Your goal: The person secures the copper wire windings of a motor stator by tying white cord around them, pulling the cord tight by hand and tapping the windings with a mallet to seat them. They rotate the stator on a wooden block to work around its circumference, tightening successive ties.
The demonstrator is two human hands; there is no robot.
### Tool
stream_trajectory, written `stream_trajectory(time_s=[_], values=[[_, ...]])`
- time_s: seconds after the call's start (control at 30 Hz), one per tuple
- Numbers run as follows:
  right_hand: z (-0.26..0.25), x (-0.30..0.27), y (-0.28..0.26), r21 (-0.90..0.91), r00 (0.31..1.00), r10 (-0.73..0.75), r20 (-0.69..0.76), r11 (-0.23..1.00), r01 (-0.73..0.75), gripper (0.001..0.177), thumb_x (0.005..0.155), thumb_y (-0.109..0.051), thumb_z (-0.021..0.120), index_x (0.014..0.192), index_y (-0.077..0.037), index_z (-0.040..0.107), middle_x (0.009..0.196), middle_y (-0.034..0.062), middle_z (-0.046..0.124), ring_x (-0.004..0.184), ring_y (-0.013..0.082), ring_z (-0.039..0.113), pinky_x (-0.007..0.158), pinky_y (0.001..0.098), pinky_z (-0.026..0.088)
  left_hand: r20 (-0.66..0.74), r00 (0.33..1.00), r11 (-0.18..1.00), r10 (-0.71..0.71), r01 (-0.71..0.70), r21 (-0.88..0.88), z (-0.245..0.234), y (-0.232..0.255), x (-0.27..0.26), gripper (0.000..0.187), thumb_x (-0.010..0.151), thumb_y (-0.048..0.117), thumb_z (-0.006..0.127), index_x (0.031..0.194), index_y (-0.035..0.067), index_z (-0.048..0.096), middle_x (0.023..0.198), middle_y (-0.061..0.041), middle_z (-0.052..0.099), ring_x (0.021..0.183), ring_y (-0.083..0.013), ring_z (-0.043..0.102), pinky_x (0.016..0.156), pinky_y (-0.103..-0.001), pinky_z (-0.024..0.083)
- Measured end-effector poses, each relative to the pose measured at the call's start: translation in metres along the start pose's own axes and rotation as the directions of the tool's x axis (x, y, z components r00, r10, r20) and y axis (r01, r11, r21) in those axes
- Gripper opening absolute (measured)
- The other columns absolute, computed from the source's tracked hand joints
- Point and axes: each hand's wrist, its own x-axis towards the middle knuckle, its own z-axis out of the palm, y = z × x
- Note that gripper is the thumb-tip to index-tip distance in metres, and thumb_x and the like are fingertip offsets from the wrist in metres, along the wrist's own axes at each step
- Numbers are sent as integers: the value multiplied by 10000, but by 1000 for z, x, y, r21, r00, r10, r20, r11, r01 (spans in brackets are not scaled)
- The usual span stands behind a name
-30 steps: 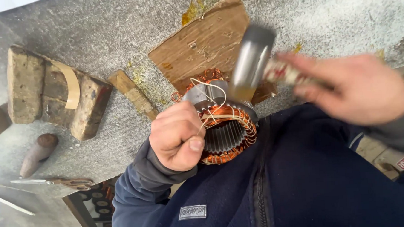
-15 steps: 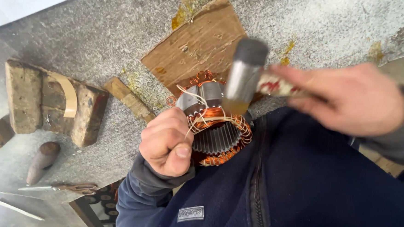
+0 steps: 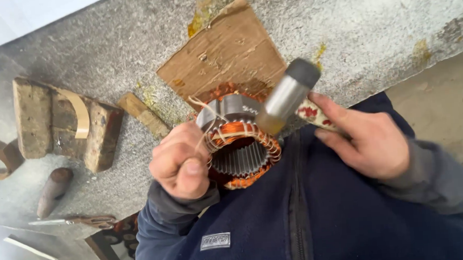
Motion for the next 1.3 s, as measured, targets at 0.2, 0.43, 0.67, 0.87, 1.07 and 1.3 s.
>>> stream_trajectory(time_s=[0.2, 0.43, 0.67, 0.87, 1.07, 1.3], values=[[1, -7, -2, -105, 989, 144, 34, 985, -139, 616, 954, -196, 711, 1516, -89, 482, 993, 197, 735, 759, 292, 728, 694, 379, 571, -93, 996, 1000, 2, -3, -14, 2, 1, -2, 371, 978, 199, 620, 675, 38, 480, 616, -47, 526, 597, -186, 467, 566, -334, 386], [26, -33, 21, -144, 993, 108, -56, 983, -115, 614, 943, -149, 741, 1510, -43, 531, 1004, 193, 734, 819, 281, 749, 744, 361, 580, -134, 991, 999, 12, -16, -32, 1, -3, -4, 387, 980, 211, 627, 670, 39, 469, 605, -44, 512, 558, -177, 458, 557, -333, 378], [30, -41, 5, -78, 992, -116, -41, 991, 112, 631, 908, -163, 747, 1483, -21, 530, 1097, 207, 713, 882, 291, 748, 775, 353, 587, -120, 993, 997, 5, -15, -81, -6, -2, -8, 382, 1012, 222, 628, 712, 31, 490, 663, -56, 533, 587, -179, 486, 586, -328, 391], [16, -45, -8, -399, 945, -241, -220, 907, 138, 420, 830, -117, 827, 1206, 10, 692, 896, 197, 694, 804, 365, 702, 732, 459, 572, 122, 990, 995, -75, 66, 72, -27, 25, 10, 291, 1055, 171, 605, 816, 14, 551, 760, -66, 594, 678, -188, 550, 646, -333, 444], [20, -37, -39, -255, 884, -458, 92, 848, 465, 357, 723, -114, 765, 1076, -112, 712, 961, 67, 677, 882, 287, 661, 776, 404, 537, 418, 907, 922, 42, -197, 334, -22, 34, 34, 236, 1024, 152, 656, 829, 50, 572, 725, -64, 522, 690, -231, 516, 629, -355, 414], [31, -32, -78, -502, 868, -386, 313, 708, 496, 418, 744, -340, 785, 1048, -62, 711, 899, 72, 642, 811, 274, 617, 667, 384, 522, 319, 943, 989, 95, -127, 80, -22, 0, 27, 312, 1116, 147, 618, 855, 2, 530, 728, -60, 481, 650, -160, 463, 610, -329, 377]])
